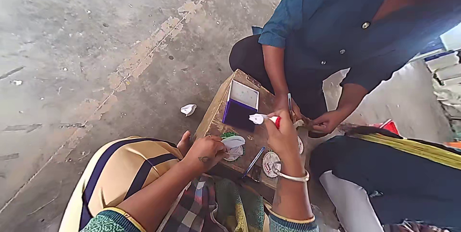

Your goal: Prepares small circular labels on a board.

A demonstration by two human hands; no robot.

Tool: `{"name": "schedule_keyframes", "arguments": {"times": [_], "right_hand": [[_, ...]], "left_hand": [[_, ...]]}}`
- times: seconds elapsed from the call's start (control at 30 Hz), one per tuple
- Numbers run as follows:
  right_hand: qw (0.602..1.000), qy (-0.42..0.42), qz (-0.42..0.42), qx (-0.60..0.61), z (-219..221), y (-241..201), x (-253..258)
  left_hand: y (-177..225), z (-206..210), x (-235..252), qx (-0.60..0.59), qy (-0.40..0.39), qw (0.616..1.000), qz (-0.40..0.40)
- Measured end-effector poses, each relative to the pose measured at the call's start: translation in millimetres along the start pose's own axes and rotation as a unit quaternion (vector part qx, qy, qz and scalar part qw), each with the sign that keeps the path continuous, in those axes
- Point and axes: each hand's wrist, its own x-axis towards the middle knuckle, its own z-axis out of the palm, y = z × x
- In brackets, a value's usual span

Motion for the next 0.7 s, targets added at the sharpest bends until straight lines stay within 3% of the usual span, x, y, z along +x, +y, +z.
{"name": "schedule_keyframes", "arguments": {"times": [0.37, 0.57, 0.7], "right_hand": [[0.996, -0.006, -0.077, 0.04, -24, 29, -72], [0.997, -0.052, -0.054, 0.008, 0, 24, -82], [0.996, -0.074, -0.04, -0.027, 22, 20, -77]], "left_hand": [[4, -14, 7, -0.048, -0.036, 0.996, -0.064], [7, -12, 7, -0.091, 0.004, 0.987, -0.129], [6, -10, 7, -0.085, 0.024, 0.987, -0.131]]}}
